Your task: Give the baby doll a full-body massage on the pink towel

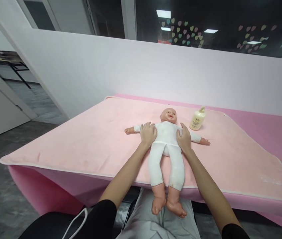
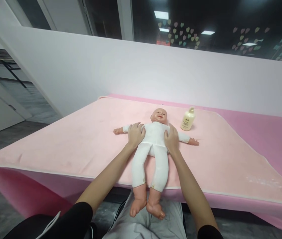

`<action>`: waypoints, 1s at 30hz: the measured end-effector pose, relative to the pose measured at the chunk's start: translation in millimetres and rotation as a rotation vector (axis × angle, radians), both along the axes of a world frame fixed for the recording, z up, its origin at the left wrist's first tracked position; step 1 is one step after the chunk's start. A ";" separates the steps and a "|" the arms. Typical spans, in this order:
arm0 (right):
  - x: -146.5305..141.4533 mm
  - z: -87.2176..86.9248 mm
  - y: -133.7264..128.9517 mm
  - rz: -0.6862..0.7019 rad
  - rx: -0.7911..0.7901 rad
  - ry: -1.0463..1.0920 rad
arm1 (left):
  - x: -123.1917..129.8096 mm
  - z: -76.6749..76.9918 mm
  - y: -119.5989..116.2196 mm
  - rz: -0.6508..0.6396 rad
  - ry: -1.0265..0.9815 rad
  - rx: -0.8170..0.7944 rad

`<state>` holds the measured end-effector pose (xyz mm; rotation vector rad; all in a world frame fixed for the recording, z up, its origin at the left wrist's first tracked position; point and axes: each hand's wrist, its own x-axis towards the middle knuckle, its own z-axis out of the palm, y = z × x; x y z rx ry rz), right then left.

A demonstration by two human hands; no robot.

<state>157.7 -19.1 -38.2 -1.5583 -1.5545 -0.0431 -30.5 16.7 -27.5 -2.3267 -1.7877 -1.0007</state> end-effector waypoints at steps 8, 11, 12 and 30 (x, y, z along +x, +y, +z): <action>9.8 -4.4 5.0 0.149 -0.275 -0.153 | -2.5 -8.4 16.2 -0.203 0.095 -0.233; 28.2 -7.7 3.7 -0.074 -0.342 -0.248 | -14.0 -15.9 20.3 -0.056 0.082 -0.177; 33.3 -8.3 2.9 -0.140 -0.355 -0.284 | -18.1 -17.7 20.7 -0.017 0.075 -0.156; 59.8 -8.4 -6.2 -0.570 -0.378 -0.279 | -43.2 -7.3 23.3 0.357 0.056 -0.169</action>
